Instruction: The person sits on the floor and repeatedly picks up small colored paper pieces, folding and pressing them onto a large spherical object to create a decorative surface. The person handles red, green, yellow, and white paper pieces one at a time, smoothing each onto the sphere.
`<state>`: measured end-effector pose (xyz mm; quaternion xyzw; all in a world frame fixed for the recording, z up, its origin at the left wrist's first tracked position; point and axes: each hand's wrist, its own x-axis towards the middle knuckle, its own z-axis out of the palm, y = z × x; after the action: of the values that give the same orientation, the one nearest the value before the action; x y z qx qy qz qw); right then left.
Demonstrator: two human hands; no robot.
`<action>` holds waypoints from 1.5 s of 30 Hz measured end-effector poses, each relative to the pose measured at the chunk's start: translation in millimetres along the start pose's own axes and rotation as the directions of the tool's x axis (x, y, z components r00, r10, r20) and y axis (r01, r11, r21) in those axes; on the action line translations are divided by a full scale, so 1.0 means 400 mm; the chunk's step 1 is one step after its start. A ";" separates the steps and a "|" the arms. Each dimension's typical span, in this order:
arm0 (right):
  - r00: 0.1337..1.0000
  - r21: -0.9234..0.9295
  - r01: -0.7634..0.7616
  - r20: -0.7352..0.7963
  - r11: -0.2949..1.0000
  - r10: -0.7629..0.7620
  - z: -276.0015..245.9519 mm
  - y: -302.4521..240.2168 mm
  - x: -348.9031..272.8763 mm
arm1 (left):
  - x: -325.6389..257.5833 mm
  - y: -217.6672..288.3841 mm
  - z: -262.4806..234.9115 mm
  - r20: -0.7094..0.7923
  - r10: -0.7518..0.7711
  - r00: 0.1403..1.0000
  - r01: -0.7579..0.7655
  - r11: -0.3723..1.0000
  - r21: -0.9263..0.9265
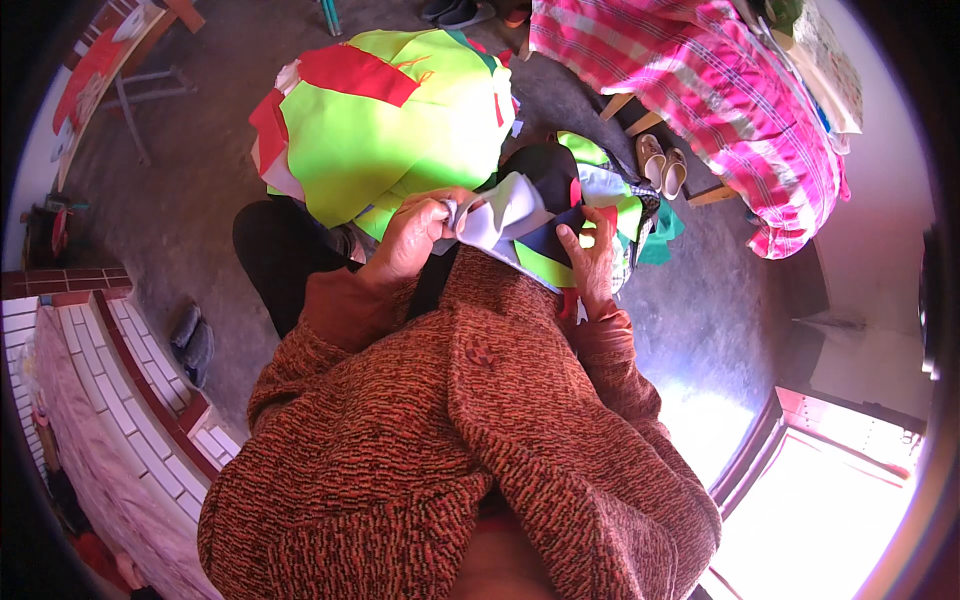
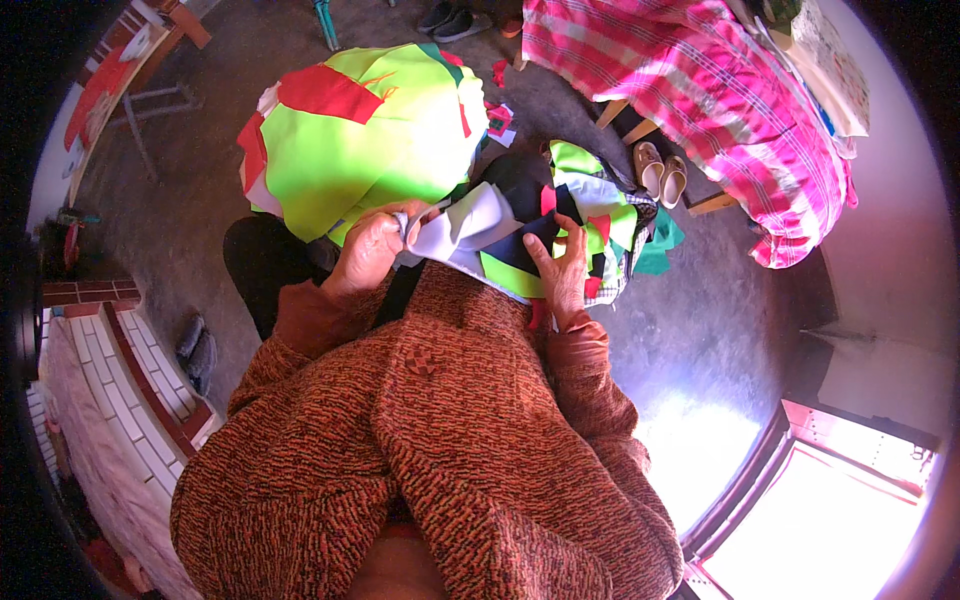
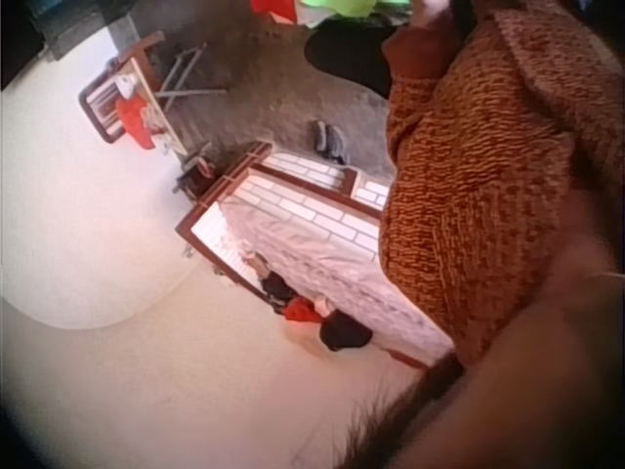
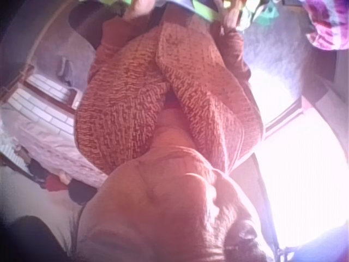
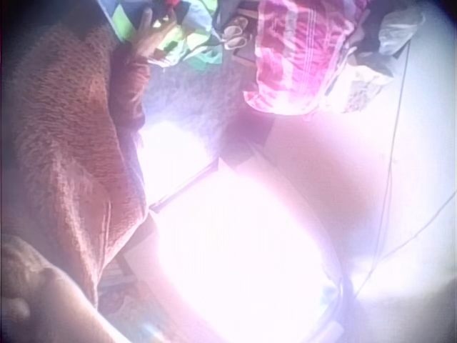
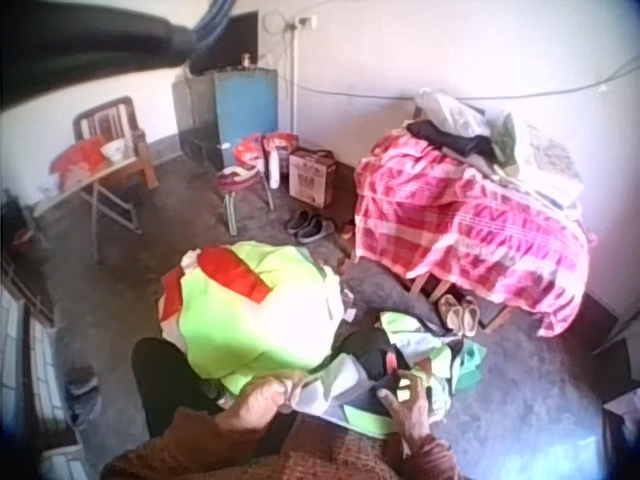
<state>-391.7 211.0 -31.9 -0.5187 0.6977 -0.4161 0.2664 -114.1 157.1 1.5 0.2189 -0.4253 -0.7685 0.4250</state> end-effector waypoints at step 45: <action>0.997 0.207 0.014 0.071 0.978 -0.029 -0.012 0.089 -0.114 | 0.028 -0.048 0.067 0.001 -0.193 0.981 0.129 0.661 0.739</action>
<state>-398.8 259.9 -62.8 -0.5108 0.6351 -0.4696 0.3396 -148.1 165.5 0.2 0.3775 -0.6934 -0.5751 0.2143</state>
